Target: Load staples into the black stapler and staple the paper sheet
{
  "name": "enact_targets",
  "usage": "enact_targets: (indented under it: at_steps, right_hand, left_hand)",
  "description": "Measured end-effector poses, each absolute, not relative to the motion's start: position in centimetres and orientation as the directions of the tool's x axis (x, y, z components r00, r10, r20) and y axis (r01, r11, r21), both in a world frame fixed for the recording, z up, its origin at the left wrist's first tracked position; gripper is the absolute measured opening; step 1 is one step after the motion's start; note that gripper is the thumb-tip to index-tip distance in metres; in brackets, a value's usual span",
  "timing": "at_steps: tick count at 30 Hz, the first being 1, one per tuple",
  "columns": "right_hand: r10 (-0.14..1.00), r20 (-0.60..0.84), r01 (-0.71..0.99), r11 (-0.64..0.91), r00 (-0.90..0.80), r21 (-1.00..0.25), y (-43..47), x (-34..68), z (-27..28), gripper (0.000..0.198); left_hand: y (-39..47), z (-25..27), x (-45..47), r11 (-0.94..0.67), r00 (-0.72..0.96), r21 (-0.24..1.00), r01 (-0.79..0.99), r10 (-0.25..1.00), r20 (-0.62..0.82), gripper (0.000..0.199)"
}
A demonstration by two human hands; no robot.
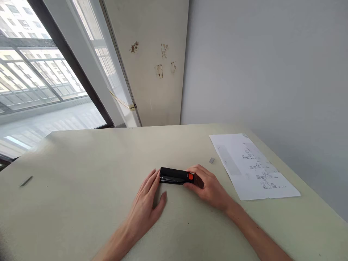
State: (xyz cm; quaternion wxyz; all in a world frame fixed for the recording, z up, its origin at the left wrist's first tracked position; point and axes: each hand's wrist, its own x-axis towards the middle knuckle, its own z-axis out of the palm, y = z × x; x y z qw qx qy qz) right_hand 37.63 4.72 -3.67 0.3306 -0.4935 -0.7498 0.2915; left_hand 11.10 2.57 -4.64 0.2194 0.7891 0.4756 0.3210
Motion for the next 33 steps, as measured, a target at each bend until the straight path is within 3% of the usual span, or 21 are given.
enact_targets:
  at_steps: [8,14,19,28,33]
  right_hand:
    - [0.932,0.15,0.415,0.286,-0.331,-0.864,4.7,36.8,-3.7,0.03]
    - [0.951,0.028,0.326,0.133,-0.308,-0.936,4.3,36.4,-3.4,0.047]
    - [0.962,0.048,0.296,0.13,-0.271,-0.946,4.6,36.3,-3.8,0.042]
    - [0.969,0.049,0.257,0.113,-0.243,-0.96,5.0,36.0,-4.1,0.035]
    - [0.969,0.04,0.246,0.101,-0.242,-0.964,5.0,36.0,-3.9,0.033]
  left_hand:
    - [3.6,-3.8,10.6,-0.489,0.298,0.538,0.686,0.864,0.406,0.07]
    - [6.8,-1.9,9.1,-0.583,0.371,0.463,0.668,0.8,0.471,0.031]
    - [10.1,0.2,7.3,-0.63,0.477,0.414,0.657,0.772,0.419,0.026]
    - [19.4,1.8,-0.1,-0.391,0.157,0.466,0.794,0.872,0.464,0.044]
    - [21.0,1.2,-3.3,-0.304,0.091,0.49,0.817,0.907,0.41,0.051]
